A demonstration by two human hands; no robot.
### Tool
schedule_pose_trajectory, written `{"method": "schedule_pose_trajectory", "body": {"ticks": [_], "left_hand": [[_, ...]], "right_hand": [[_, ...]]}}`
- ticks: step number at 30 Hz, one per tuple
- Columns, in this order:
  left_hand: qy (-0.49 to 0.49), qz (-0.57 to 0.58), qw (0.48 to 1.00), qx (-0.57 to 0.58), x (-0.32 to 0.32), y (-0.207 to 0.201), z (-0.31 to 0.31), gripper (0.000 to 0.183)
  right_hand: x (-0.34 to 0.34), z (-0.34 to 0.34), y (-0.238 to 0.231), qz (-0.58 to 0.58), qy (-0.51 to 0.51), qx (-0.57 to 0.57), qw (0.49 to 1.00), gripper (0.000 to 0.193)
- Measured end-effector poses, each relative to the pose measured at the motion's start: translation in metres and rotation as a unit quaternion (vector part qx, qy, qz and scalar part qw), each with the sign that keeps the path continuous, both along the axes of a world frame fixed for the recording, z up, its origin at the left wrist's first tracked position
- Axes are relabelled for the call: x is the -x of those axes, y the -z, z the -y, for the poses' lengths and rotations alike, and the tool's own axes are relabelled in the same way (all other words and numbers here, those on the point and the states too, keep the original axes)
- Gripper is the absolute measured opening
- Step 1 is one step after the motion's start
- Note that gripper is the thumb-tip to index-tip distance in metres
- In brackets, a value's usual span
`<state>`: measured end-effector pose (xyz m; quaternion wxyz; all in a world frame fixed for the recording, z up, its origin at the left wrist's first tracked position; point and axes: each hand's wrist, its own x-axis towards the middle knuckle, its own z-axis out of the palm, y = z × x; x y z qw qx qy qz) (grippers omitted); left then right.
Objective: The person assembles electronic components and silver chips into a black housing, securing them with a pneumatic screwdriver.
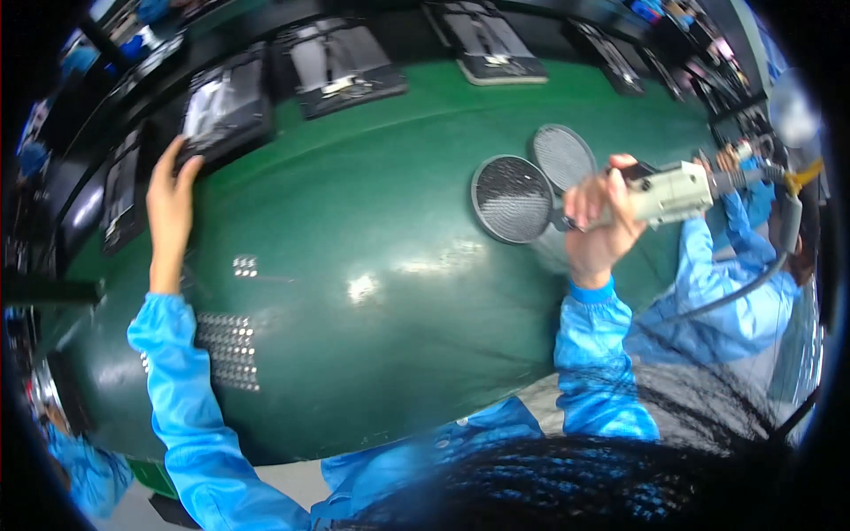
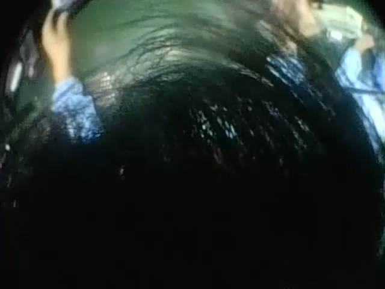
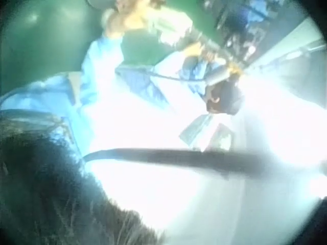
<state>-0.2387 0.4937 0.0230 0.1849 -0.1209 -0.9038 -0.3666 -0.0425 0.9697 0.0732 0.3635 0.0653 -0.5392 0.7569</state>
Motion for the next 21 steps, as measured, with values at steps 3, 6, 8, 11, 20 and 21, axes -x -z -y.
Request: {"method": "schedule_pose_trajectory", "body": {"ticks": [3, 6, 8, 11, 20, 21], "left_hand": [[0.036, 0.176, 0.885, -0.429, 0.008, 0.001, -0.026, 0.049], [0.060, 0.295, 0.735, -0.607, 0.031, 0.009, 0.017, 0.034], [0.087, 0.311, 0.713, -0.622, 0.031, 0.012, 0.024, 0.028], [0.068, 0.283, 0.676, -0.677, -0.031, -0.013, -0.018, 0.031], [0.000, 0.374, 0.758, -0.535, -0.236, -0.035, -0.127, 0.069], [-0.015, 0.387, 0.750, -0.536, -0.251, -0.033, -0.126, 0.073]], "right_hand": [[-0.001, -0.016, 0.009, -0.003, 0.031, -0.015, 0.999, 0.024], [0.003, -0.018, 0.013, -0.004, 0.021, -0.013, 1.000, 0.026], [0.005, -0.022, 0.017, 0.036, 0.052, -0.055, 0.996, 0.024], [0.007, -0.032, 0.018, 0.034, 0.068, -0.073, 0.994, 0.023], [0.022, -0.043, 0.026, 0.030, 0.043, -0.009, 0.999, 0.026], [0.021, -0.040, 0.025, 0.030, 0.030, -0.002, 0.999, 0.027]]}}
